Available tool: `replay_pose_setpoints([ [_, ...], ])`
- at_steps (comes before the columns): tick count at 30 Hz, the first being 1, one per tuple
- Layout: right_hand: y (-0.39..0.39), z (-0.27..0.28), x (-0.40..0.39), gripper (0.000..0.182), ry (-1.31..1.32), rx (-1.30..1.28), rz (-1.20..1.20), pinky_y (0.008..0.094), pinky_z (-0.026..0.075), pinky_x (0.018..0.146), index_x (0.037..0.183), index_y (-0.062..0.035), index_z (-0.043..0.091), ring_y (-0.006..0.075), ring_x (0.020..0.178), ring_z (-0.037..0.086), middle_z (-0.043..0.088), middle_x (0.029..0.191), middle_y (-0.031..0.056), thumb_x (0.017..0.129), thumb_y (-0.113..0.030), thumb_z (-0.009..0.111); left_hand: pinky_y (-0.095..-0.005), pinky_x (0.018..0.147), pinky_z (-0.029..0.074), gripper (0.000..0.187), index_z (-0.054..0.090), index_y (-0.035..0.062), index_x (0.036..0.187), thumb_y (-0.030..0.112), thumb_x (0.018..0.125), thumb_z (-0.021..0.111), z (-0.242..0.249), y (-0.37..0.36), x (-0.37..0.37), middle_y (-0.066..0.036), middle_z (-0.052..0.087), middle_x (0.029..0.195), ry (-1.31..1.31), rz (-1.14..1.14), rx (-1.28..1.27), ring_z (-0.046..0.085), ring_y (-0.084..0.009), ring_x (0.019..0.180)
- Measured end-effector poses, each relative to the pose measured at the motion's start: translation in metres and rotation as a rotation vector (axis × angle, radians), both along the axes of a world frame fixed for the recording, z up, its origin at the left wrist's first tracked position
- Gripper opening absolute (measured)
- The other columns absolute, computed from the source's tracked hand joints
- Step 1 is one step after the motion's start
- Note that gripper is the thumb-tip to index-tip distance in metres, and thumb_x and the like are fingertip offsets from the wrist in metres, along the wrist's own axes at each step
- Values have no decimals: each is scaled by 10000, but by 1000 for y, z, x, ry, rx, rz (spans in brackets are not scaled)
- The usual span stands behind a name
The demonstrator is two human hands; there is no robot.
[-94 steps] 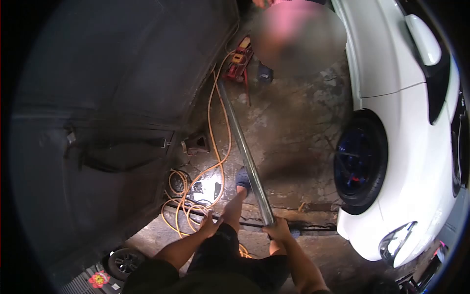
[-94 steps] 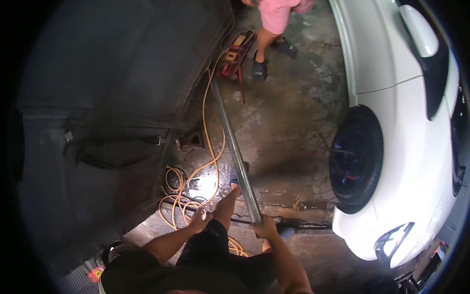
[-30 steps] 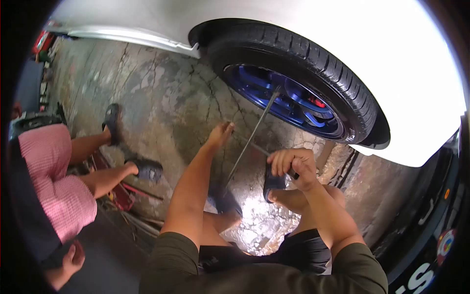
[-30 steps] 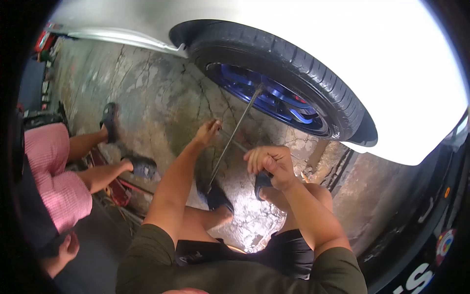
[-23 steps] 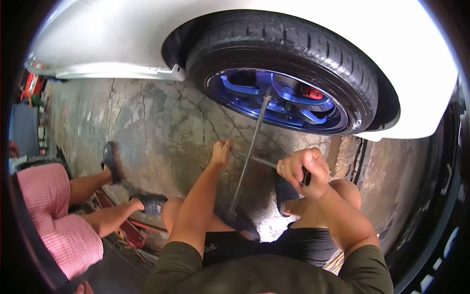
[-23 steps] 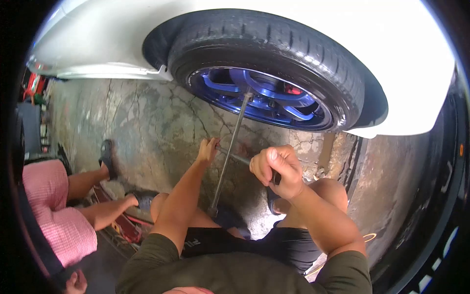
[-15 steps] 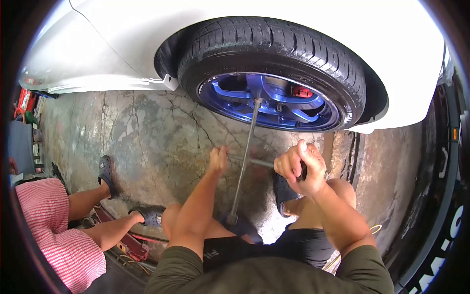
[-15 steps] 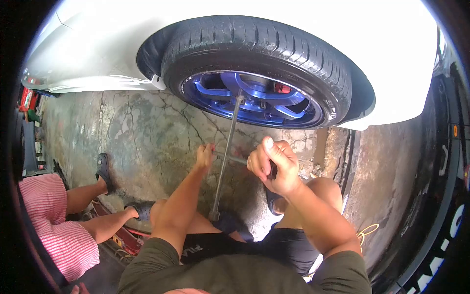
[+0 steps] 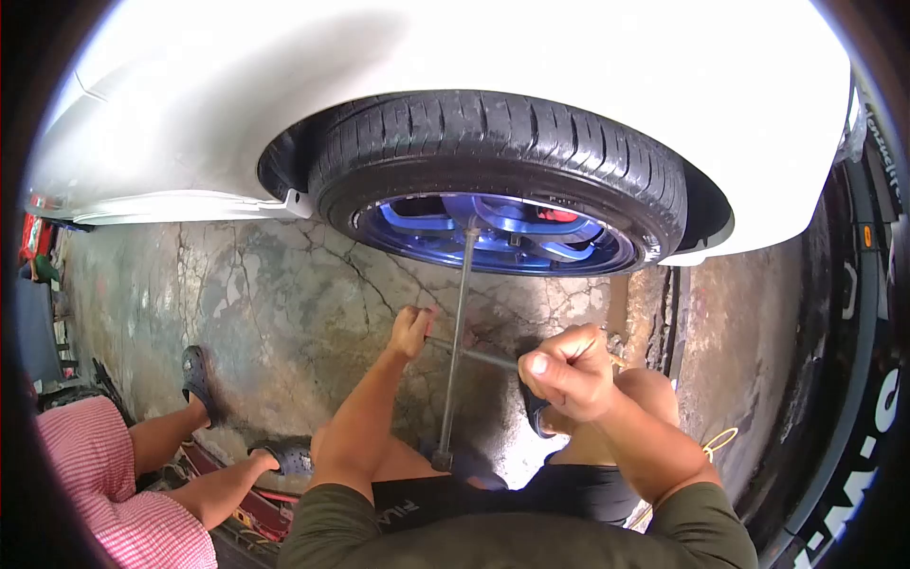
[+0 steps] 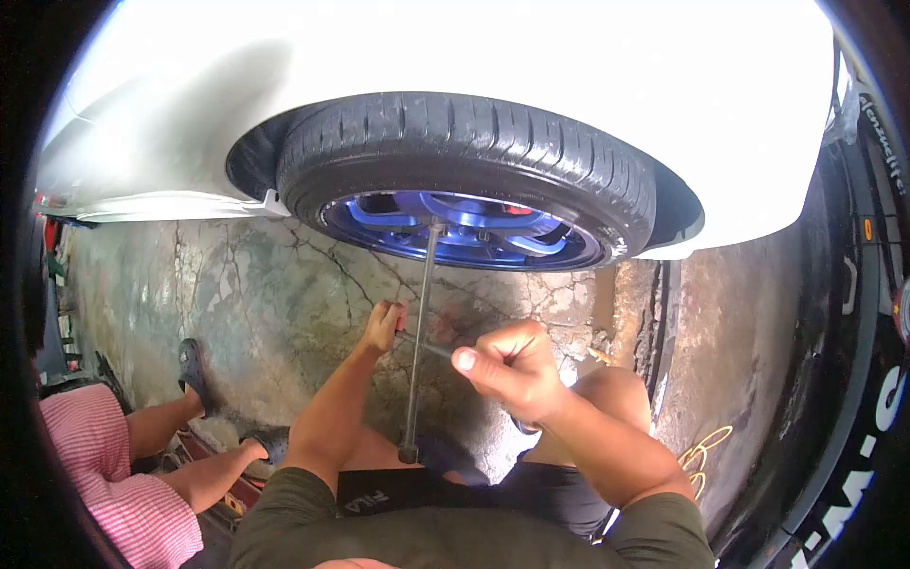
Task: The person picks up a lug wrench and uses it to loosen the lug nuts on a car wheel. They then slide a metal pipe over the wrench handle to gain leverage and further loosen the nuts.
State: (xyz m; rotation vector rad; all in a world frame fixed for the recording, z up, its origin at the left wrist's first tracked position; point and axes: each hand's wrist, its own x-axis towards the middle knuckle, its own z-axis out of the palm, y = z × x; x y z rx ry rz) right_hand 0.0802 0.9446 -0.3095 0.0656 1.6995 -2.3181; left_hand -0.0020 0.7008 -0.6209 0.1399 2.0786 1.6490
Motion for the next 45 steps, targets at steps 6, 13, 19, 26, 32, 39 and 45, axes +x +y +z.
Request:
replay_pose_setpoints([
  [6, -34, 28, -20, 591, 54, 255, -13, 319, 200, 455, 533, -71, 306, 42, 538, 245, 298, 520, -70, 972, -132, 697, -340, 549, 339, 502, 514, 55, 580, 377, 967, 513, -6, 27, 7, -26, 454, 547, -24, 64, 229, 421, -167, 530],
  [13, -58, 34, -30, 564, 99, 360, -27, 340, 242, 438, 523, -40, 375, 69, 486, 267, 320, 471, -26, 985, -165, 673, -340, 674, 416, 355, 568, 78, 778, 348, 1005, 529, -1, 48, 34, -20, 561, 766, -163, 277, 309, 515, -159, 745],
  [19, -148, 21, -71, 562, 430, 587, 25, 429, 364, 452, 546, 13, 521, 270, 395, 426, 452, 474, 187, 1001, -295, 642, -366, 788, 479, 348, 601, 63, 980, 393, 1041, 506, -54, 92, 65, -58, 622, 967, -394, 350, 508, 588, -180, 895],
  [26, -138, 24, -70, 426, 277, 492, 175, 404, 458, 555, 743, -1, 620, 204, 544, 564, 574, 573, 98, 1025, -320, 593, -375, 842, 483, 445, 597, 52, 1040, 472, 1058, 451, -19, 99, 38, -99, 642, 1058, -426, 415, 518, 613, -193, 926],
  [32, -30, -123, -22, 423, 48, 520, -397, 364, 516, 844, 999, -26, 654, 219, 906, 666, 699, 937, 116, 1063, -408, 485, -372, 878, 477, 539, 584, 20, 1079, 526, 1071, 397, 200, 12, 6, -127, 659, 1072, 213, 632, 801, 626, -207, 958],
  [39, -7, -221, -35, 819, -276, 761, 575, 397, 465, 932, 1047, -15, 680, 285, 925, 633, 673, 933, 135, 1012, -722, 268, -278, 485, 401, 491, 508, 17, 572, 173, 1033, 576, 321, 24, 32, -56, 507, 528, 630, 239, -13, 488, -109, 493],
  [45, -14, -218, -33, 903, -299, 842, 513, 425, 458, 983, 996, -21, 708, 341, 964, 654, 673, 925, 171, 977, -780, 219, -267, 447, 309, 509, 458, 34, 536, 143, 990, 659, 301, 29, 29, 35, 428, 489, 537, 505, 232, 368, -46, 467],
])
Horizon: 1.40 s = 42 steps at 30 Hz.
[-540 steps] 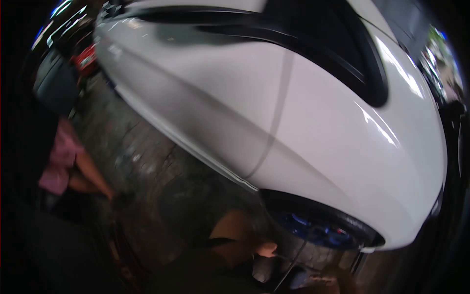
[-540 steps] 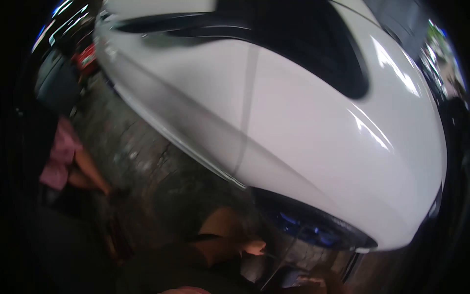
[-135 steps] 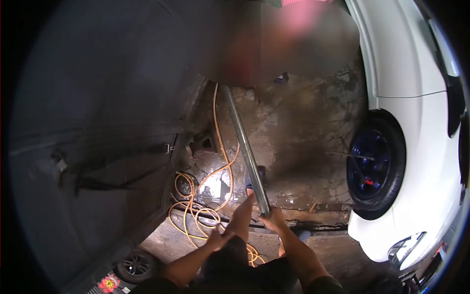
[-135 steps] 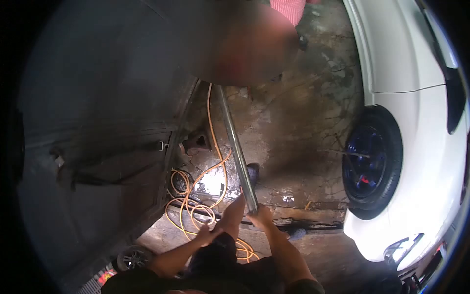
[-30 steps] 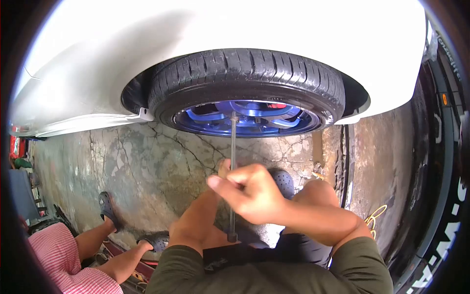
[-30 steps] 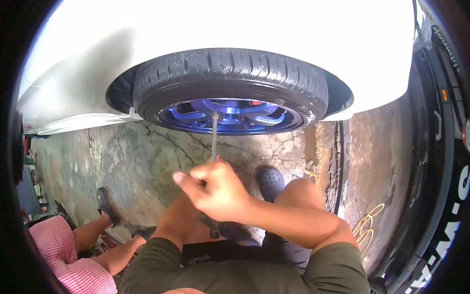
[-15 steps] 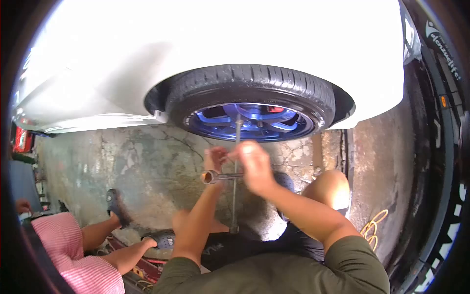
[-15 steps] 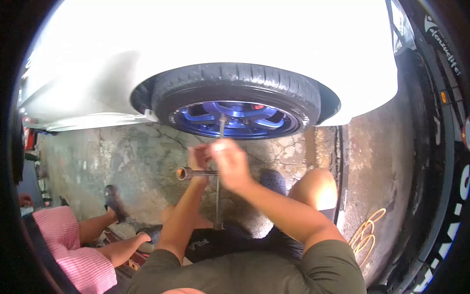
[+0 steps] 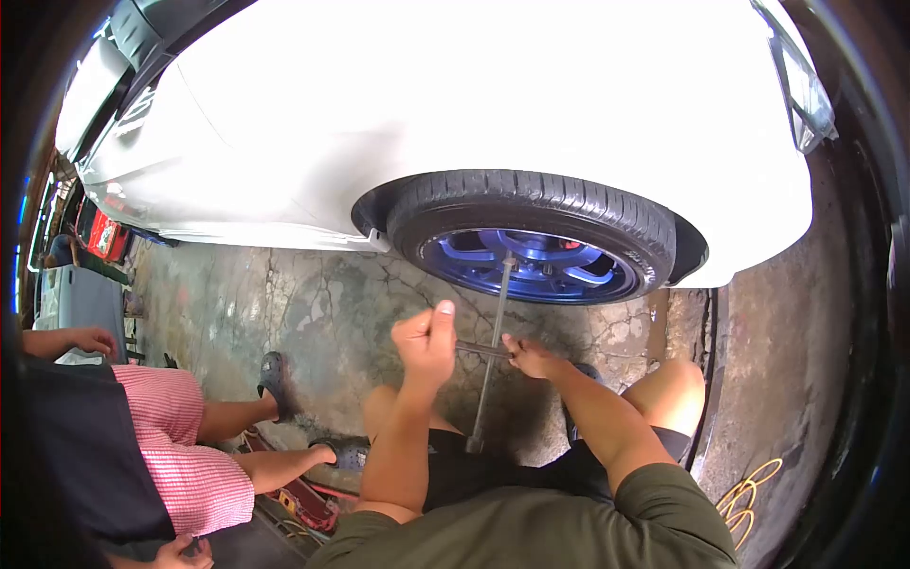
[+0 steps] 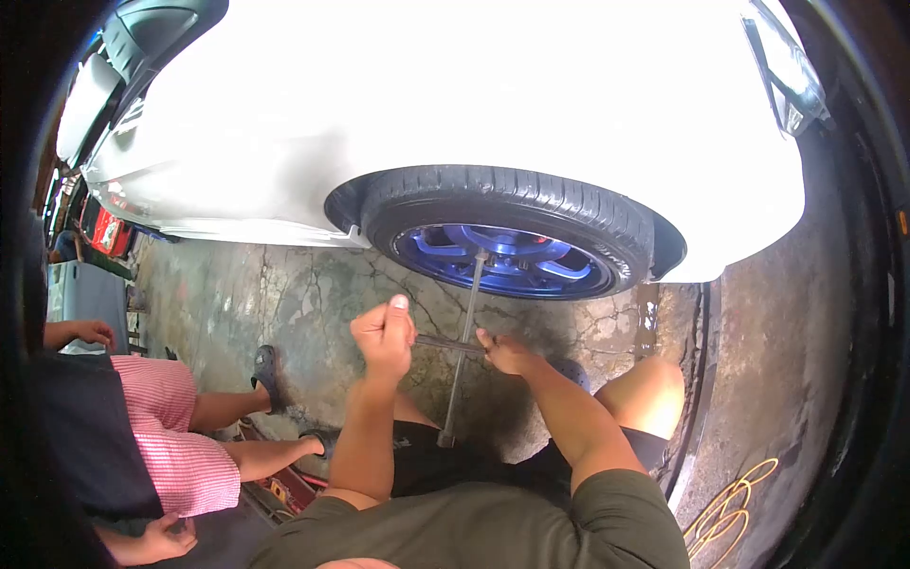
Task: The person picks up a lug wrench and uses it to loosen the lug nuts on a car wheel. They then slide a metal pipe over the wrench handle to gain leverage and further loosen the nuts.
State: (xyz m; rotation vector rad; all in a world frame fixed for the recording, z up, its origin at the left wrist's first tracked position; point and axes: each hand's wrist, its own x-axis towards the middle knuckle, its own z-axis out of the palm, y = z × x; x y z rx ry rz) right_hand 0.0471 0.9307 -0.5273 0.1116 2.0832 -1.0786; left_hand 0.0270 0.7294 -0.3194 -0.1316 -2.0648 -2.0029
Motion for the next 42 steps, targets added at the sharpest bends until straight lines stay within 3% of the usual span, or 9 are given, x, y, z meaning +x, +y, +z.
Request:
replay_pose_setpoints([
  [7, 33, 131, 17, 731, 121, 374, 231, 523, 492, 960, 1035, 3, 719, 427, 1081, 653, 702, 1014, 273, 1047, -597, 302, -315, 433, 375, 488, 513, 71, 562, 241, 1010, 606, -118, -94, -47, -57, 494, 484, -301, 212, 499, 463, -158, 411],
  [12, 4, 260, 17, 292, 441, 440, 582, 513, 548, 863, 914, -10, 741, 397, 959, 713, 732, 982, 229, 951, -274, 622, -436, 518, 472, 534, 582, -20, 636, 383, 980, 642, -270, -33, -48, -111, 561, 519, -693, 394, -88, 573, -281, 472],
  [17, 12, 255, 19, 242, 763, -68, 176, 431, 558, 762, 988, -11, 710, 323, 835, 732, 716, 820, 207, 943, -248, 682, -447, 763, 531, 561, 738, -8, 986, 503, 1015, 511, -220, -31, -46, -235, 707, 815, -447, -158, -799, 689, -401, 785],
  [22, -2, 227, 44, 257, 791, -275, -189, 304, 495, 681, 741, -45, 621, 112, 684, 601, 650, 704, 48, 937, -165, 736, -372, 915, 491, 564, 712, 12, 1141, 516, 1043, 478, -227, -29, 19, -134, 733, 1084, -582, -301, -352, 673, -244, 1010],
  [24, -61, 234, 28, 231, 936, -504, -111, 368, 530, 730, 888, -65, 614, 228, 803, 668, 667, 934, 108, 897, -239, 766, -382, 1024, 427, 546, 605, 55, 1308, 515, 1044, 474, -270, 10, 48, -119, 601, 1306, -857, -406, 254, 575, -225, 1193],
  [27, -150, 234, 2, 414, 681, -11, 295, 493, 507, 957, 1235, -84, 556, 424, 1146, 612, 461, 1402, 205, 924, -317, 698, -471, 1151, 358, 643, 418, 93, 1519, 528, 1047, 443, -263, 37, 48, -105, 399, 1574, -1184, -700, 1030, 425, -248, 1424],
  [31, -121, 218, 1, 554, 826, -382, 58, 469, 469, 1038, 1412, -92, 485, 416, 1255, 541, 485, 1372, 218, 945, -327, 668, -480, 1090, 426, 633, 366, 116, 1524, 524, 1045, 431, -195, -7, 50, -108, 433, 1508, -825, -809, 802, 486, -286, 1341],
  [35, -54, 146, 20, 319, 942, -32, -399, 440, 528, 881, 1195, -71, 612, 375, 1010, 651, 634, 1121, 177, 956, -276, 661, -398, 747, 586, 551, 448, 100, 1407, 462, 1013, 582, -127, -25, 56, -73, 614, 1193, -837, -677, 492, 682, -236, 964],
  [42, -34, 56, 42, 624, 421, 92, -272, 561, 442, 1006, 1206, -86, 668, 467, 1096, 643, 703, 1090, 264, 1052, -576, 314, -332, 365, 410, 558, 569, -37, 905, 500, 1038, 493, -130, 29, 55, -86, 513, 513, -772, -151, -1, 515, -185, 383],
])
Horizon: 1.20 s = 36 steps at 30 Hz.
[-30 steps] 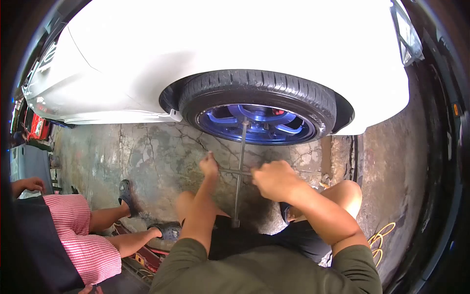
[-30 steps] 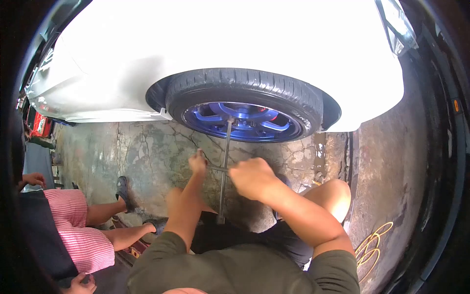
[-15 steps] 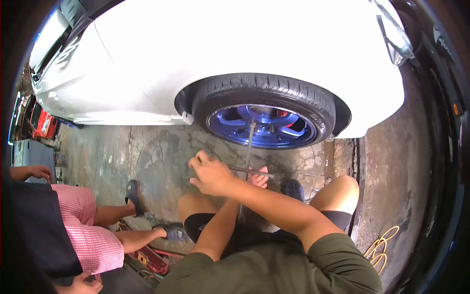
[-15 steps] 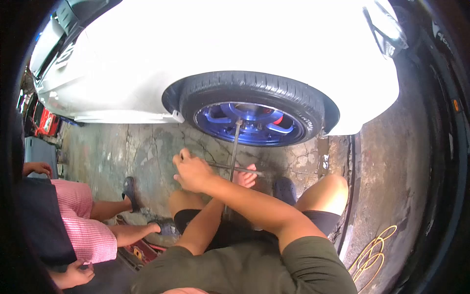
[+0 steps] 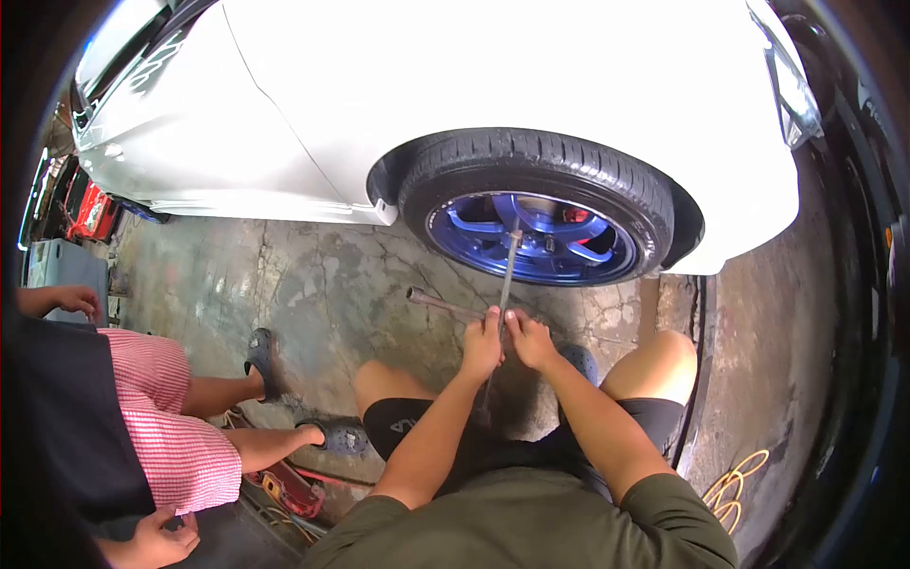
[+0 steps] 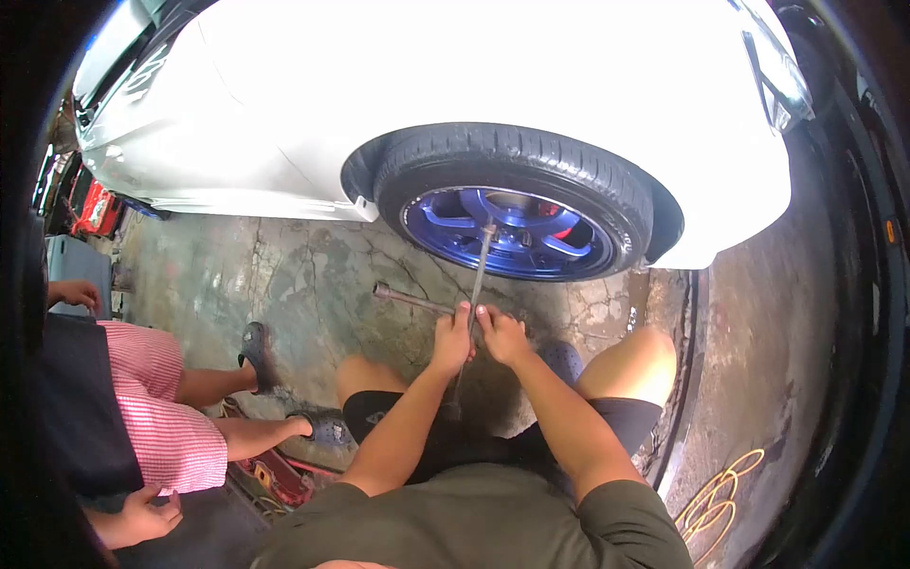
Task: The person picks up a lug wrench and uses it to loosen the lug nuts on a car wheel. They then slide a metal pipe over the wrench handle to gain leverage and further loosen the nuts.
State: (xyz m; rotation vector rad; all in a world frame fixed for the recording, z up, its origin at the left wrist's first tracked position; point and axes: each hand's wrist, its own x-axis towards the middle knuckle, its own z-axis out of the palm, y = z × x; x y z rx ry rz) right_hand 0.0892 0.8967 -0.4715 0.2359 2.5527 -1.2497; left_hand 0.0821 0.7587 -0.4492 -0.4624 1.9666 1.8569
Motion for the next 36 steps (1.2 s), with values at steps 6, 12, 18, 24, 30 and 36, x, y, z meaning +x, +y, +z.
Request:
replay_pose_setpoints([
  [6, 1, -10, -14, 717, -124, 132, 58, 480, 521, 859, 919, -5, 717, 451, 924, 684, 711, 874, 255, 1059, -577, 308, -337, 346, 380, 544, 550, 0, 679, 394, 1047, 474, -9, -3, -10, -63, 476, 454, 47, 0, 85, 481, -177, 340],
  [12, 10, -6, -19, 877, -126, -120, -50, 490, 513, 879, 923, 36, 746, 476, 924, 676, 679, 800, 302, 993, -720, 307, -326, 350, 371, 445, 569, 7, 753, 307, 1059, 446, 1, 3, -6, -47, 506, 532, 110, 26, 35, 488, -163, 355],
  [18, 4, -19, -23, 918, -78, -80, -102, 421, 525, 854, 1032, 30, 755, 345, 912, 707, 674, 790, 262, 954, -782, 333, -315, 367, 356, 413, 638, 4, 864, 313, 1046, 432, -20, 3, -24, -42, 494, 509, 92, -5, 182, 450, -144, 353],
  [24, 6, -75, -21, 914, -220, -345, -205, 457, 504, 891, 982, 1, 745, 306, 899, 687, 721, 885, 178, 967, -783, 275, -327, 422, 392, 395, 647, 5, 841, 267, 1050, 437, -41, -4, -10, -79, 551, 611, 307, -69, -93, 486, -165, 406],
  [30, 31, -42, -47, 799, 235, -586, -637, 383, 513, 813, 847, 28, 686, 220, 809, 666, 694, 796, 138, 1042, -648, 308, -322, 409, 381, 388, 629, -1, 828, 255, 1037, 425, -52, -30, 56, -98, 617, 697, 17, 50, -77, 458, -159, 407],
  [36, 11, -43, 11, 870, -199, -170, -114, 441, 514, 834, 748, -34, 703, 340, 801, 687, 684, 730, 158, 992, -737, 252, -312, 372, 370, 391, 591, -22, 884, 271, 1036, 382, -17, -25, 63, -131, 657, 777, 9, 122, 238, 440, -166, 385],
])
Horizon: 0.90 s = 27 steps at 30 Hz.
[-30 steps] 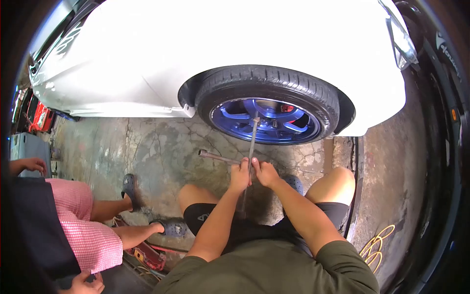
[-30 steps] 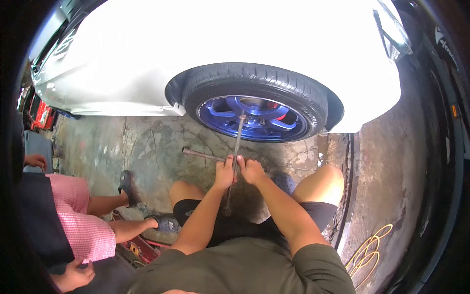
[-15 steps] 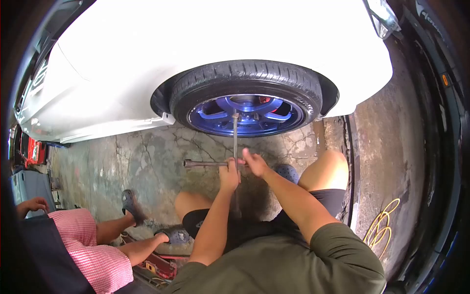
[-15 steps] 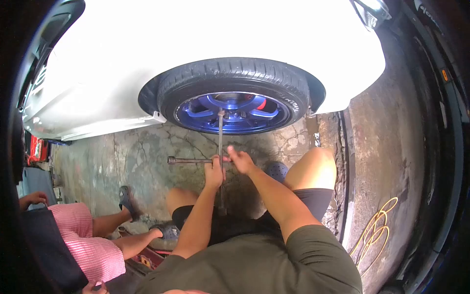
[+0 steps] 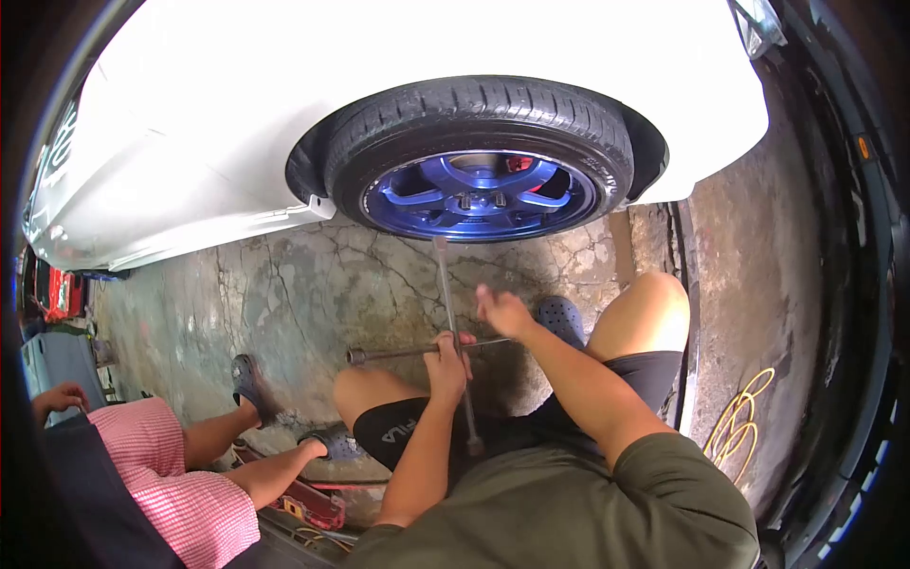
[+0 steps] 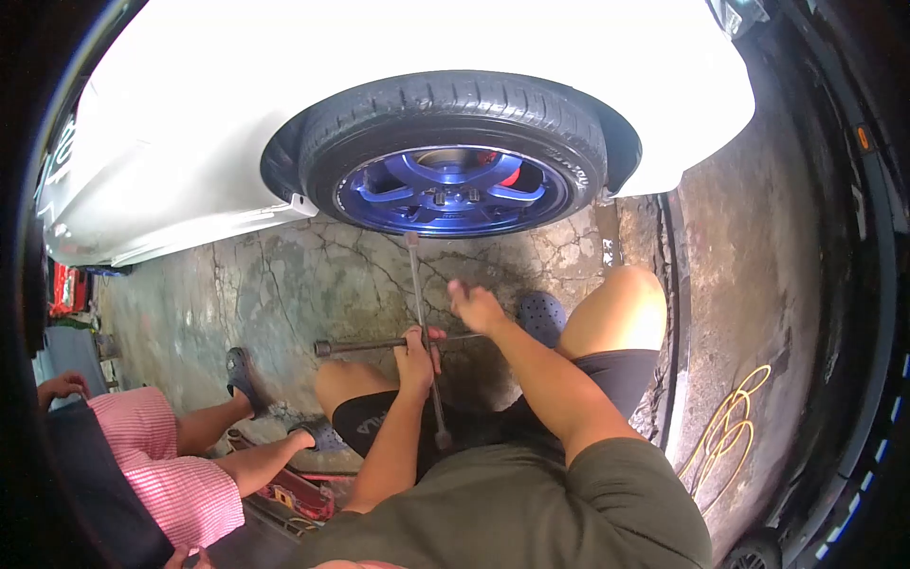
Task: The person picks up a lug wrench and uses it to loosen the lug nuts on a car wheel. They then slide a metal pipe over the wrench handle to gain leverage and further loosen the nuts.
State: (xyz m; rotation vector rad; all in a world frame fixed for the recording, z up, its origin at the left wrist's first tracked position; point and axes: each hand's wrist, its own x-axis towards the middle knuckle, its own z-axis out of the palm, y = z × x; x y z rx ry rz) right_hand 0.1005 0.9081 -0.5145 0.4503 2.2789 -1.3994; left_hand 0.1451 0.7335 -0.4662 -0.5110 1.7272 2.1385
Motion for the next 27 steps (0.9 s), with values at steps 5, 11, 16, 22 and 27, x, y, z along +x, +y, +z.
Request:
replay_pose_setpoints([
  [5, 13, 23, 25, 888, -180, 377, 314, 487, 504, 957, 910, 7, 765, 418, 1030, 685, 723, 951, 261, 988, -727, 271, -320, 371, 358, 450, 591, -23, 917, 345, 1039, 364, -34, 1, -25, -159, 675, 869, -163, -136, 207, 443, -167, 390],
  [11, 26, 68, 8, 847, -212, 562, 265, 489, 504, 994, 1003, 25, 760, 425, 1105, 667, 711, 1081, 276, 1002, -684, 297, -290, 407, 328, 391, 555, 37, 953, 367, 1040, 363, -62, 19, -51, -121, 657, 952, -225, -172, 519, 364, -147, 391],
  [16, 27, 63, -1, 852, -179, 600, 272, 507, 512, 980, 980, 25, 762, 441, 1084, 672, 713, 1063, 282, 997, -694, 305, -286, 416, 324, 382, 555, 56, 948, 373, 1044, 366, -82, 22, -59, -96, 651, 1008, -257, -163, 583, 360, -134, 401],
  [22, 24, 63, -12, 827, -189, 644, 259, 512, 516, 976, 992, 20, 763, 431, 1096, 673, 712, 1074, 284, 1001, -680, 324, -275, 423, 327, 388, 562, 66, 948, 384, 1050, 362, -83, 22, -67, -87, 658, 1002, -238, -161, 616, 356, -122, 405],
  [27, 24, 83, -12, 808, -148, 695, 298, 505, 527, 947, 973, 12, 762, 425, 1061, 684, 721, 1033, 274, 994, -682, 350, -273, 429, 330, 417, 572, 68, 934, 407, 1058, 363, -88, 23, -72, -115, 687, 1066, -245, -156, 617, 365, -125, 418],
])
